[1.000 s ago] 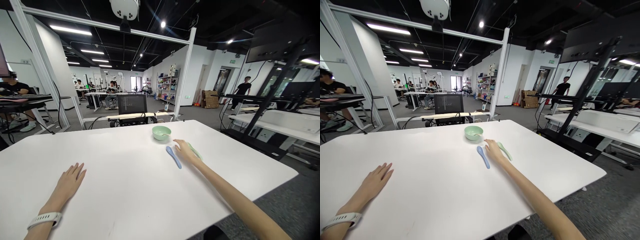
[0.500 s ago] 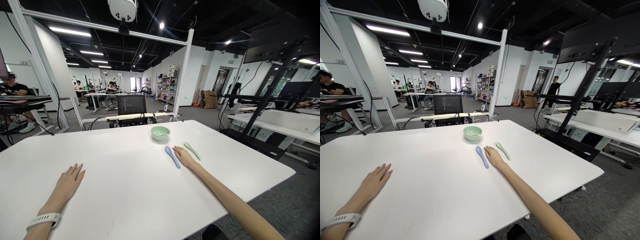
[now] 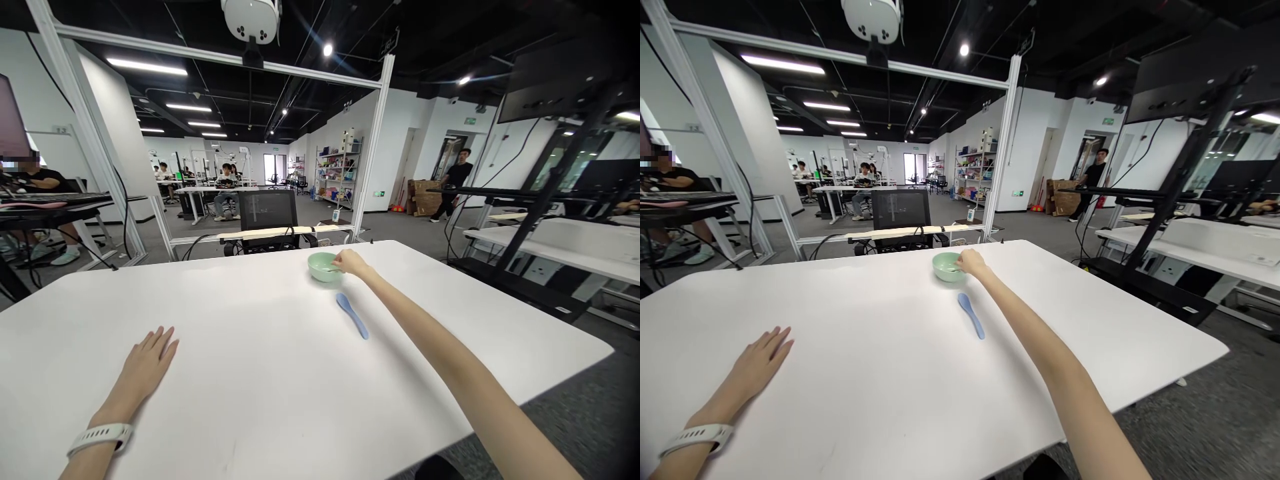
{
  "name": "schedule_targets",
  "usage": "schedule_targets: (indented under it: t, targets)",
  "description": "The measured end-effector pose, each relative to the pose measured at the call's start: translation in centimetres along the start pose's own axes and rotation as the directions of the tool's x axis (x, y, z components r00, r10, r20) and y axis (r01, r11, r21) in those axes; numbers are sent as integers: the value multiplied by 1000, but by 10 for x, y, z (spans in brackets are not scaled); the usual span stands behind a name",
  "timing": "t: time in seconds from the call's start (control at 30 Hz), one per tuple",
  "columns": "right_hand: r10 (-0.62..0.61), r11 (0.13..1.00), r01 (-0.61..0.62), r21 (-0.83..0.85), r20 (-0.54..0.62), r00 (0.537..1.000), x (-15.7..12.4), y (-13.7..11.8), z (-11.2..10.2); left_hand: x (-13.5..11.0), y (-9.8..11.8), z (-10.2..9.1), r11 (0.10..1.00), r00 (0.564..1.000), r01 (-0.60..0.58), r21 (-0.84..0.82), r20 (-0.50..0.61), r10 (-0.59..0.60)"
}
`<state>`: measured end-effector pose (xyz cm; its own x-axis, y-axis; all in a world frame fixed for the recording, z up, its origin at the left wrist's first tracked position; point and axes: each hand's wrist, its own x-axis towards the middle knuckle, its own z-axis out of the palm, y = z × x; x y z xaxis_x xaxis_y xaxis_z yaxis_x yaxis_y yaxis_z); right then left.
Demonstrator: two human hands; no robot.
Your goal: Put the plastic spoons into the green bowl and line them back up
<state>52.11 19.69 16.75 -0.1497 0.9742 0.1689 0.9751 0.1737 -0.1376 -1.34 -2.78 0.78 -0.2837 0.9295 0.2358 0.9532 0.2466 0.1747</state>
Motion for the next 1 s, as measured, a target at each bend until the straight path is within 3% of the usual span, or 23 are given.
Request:
schedule_targets:
  t: [0.33, 0.53, 0.63, 0.73, 0.83, 0.9, 1.0]
  targets:
    - [85, 989, -82, -122, 23, 996, 22, -32, 22, -6, 8, -6, 999, 1000, 10, 42, 7, -10]
    - [99, 989, -105, -103, -60, 993, 13, -37, 7, -6, 9, -8, 1000, 999, 16, 20, 37, -17]
    - [109, 994, -106, 29, -154, 982, -7, -41, -1, -6, 7, -6, 1000, 999, 13, 14, 34, -13]
    - [61, 982, -27, 188, -178, 982, -43, -50, 3, -5, 6, -3, 1000, 999, 12, 12, 34, -13]
    - [-36, 934, 59, 353, -71, 997, -87, -65, 21, -5, 5, -2, 1000, 999, 14, 12, 35, -14]
    - [-38, 895, 21, 445, 29, 999, -115, -78, 37, -5, 5, -1, 1000, 999, 14, 14, 38, -14]
    - [-26, 865, -13, 502, 69, 997, -145, -99, 57, -4, 6, -3, 1000, 998, 17, 26, 54, -19]
